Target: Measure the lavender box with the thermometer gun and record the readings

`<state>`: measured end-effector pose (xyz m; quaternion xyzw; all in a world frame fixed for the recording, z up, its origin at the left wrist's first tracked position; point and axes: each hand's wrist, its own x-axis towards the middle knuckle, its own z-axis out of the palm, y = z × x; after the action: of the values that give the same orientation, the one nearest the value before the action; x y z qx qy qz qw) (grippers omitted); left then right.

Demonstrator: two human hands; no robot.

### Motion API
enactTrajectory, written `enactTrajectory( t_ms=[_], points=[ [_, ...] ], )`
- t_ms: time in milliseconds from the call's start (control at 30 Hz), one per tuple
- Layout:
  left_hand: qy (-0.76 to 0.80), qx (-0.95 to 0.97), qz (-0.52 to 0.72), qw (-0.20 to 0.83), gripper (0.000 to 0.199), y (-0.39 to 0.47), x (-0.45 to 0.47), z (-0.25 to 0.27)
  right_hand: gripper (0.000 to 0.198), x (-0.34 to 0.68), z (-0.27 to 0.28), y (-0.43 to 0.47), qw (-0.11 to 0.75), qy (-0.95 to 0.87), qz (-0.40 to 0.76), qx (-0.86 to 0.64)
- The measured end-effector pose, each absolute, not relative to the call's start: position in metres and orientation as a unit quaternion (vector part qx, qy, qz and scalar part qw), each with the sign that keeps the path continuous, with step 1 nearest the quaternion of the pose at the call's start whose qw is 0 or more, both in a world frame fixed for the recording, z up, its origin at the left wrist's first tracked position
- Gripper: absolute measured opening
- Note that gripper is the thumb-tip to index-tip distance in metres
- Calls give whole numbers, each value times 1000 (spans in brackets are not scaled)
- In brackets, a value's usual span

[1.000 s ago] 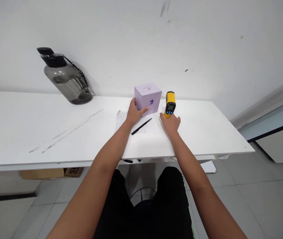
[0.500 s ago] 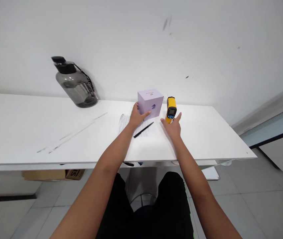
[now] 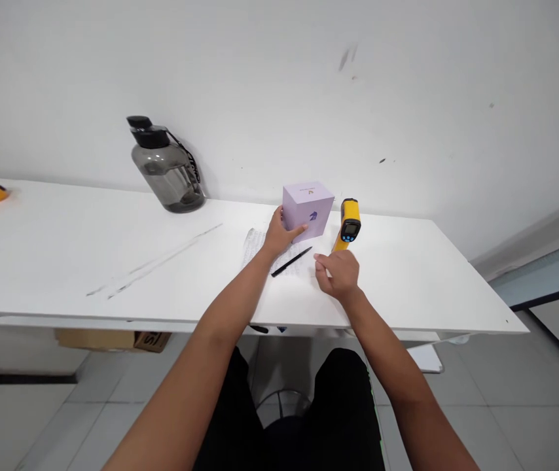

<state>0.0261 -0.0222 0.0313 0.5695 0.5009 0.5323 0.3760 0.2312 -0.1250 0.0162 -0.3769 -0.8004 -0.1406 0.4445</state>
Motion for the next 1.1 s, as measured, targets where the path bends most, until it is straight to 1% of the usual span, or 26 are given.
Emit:
enactTrajectory(
  t_ms=[33, 100, 167, 233, 300, 467, 567, 633, 800, 967, 1100],
  points=[
    [502, 571, 530, 375, 109, -22, 26, 31, 32, 226, 18, -126, 396, -829, -120, -377],
    [507, 573, 526, 372, 110, -21, 25, 30, 39, 216, 25, -126, 284, -856, -66, -428],
    [512, 574, 523, 368, 110, -22, 24, 31, 52, 206, 33, -126, 187, -846, -5, -499],
    [513, 577, 520, 366, 111, -22, 24, 31, 61, 198, 39, -125, 131, -828, 44, -544],
    [513, 578, 519, 366, 112, -23, 24, 32, 58, 195, 42, -125, 115, -819, 67, -558],
    [513, 575, 518, 372, 114, -25, 26, 33, 43, 198, 37, -122, 121, -833, 66, -535],
    [511, 577, 521, 367, 111, -25, 27, 34, 32, 205, 32, -119, 170, -861, 19, -478],
    [512, 575, 523, 365, 110, -26, 27, 35, 28, 208, 28, -118, 206, -876, 9, -436],
    [515, 570, 514, 382, 114, -28, 28, 38, 30, 216, 21, -117, 252, -886, 20, -389],
    [510, 569, 519, 383, 113, -29, 27, 38, 36, 221, 22, -120, 293, -893, -41, -339],
    [503, 577, 520, 380, 112, -27, 28, 34, 40, 223, 24, -122, 335, -874, -88, -341]
  ],
)
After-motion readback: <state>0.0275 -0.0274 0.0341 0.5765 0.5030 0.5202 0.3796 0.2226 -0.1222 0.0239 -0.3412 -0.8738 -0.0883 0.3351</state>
